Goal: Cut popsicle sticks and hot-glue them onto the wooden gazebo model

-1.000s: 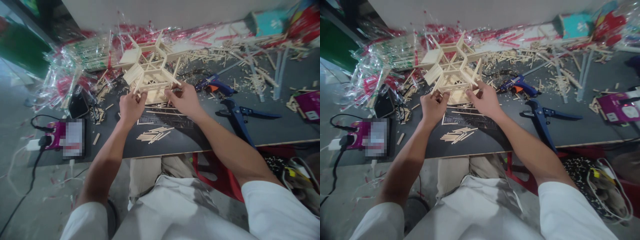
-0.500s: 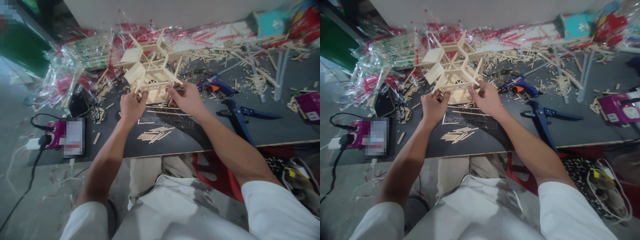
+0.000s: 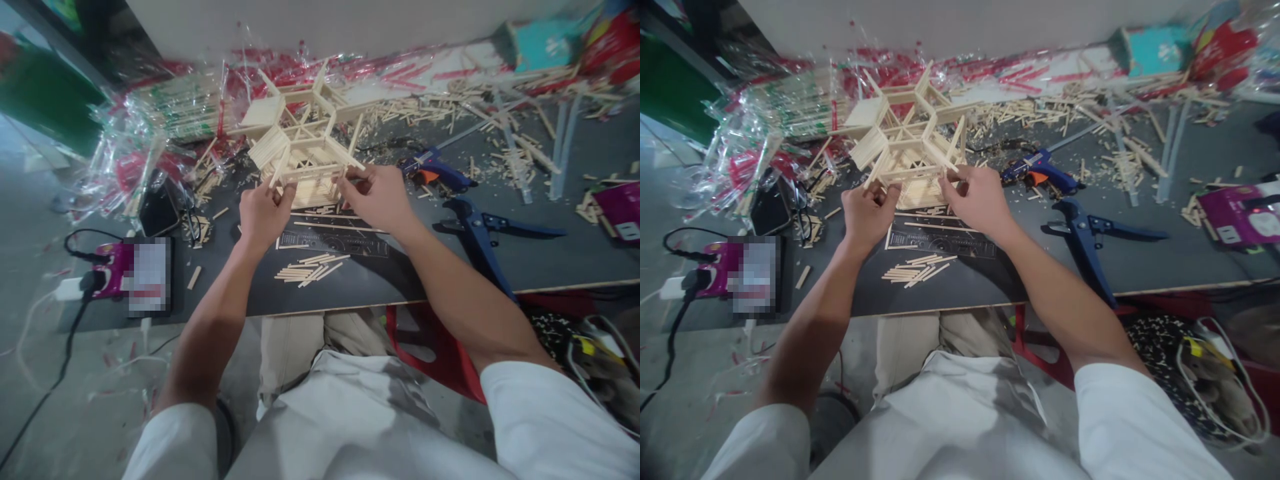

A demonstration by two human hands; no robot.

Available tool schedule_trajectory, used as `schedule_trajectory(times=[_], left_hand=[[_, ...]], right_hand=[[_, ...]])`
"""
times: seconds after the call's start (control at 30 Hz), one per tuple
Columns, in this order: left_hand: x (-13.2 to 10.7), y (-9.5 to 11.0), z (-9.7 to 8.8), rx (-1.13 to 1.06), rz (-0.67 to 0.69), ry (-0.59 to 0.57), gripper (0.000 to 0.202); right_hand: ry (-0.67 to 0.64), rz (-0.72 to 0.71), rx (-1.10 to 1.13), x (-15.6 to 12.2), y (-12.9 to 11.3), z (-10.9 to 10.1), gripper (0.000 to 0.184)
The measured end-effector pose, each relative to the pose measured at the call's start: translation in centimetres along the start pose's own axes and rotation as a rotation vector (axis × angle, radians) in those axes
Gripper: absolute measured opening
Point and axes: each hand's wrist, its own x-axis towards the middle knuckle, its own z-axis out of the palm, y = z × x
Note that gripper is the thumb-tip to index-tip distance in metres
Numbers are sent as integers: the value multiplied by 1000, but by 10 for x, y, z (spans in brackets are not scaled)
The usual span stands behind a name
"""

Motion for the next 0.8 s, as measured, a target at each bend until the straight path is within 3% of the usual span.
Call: schedule_trajectory(times=[0.2, 0.33, 0.53, 0.67, 0.8], left_hand=[[3, -11, -6, 7, 33, -184, 23], [5, -14, -10, -61, 75, -234, 20], [6, -2, -12, -302, 53, -139, 36], [7, 0, -12, -431, 12, -16, 38], [7, 2, -14, -492, -17, 23, 40]], right_hand=[[-113, -28, -9, 2, 5, -8, 13], [-20, -28, -56, 5, 11, -12, 12], [65, -81, -56, 6, 6, -15, 11], [136, -46, 52, 5, 7, -13, 13], [199, -14, 136, 5, 8, -11, 8]])
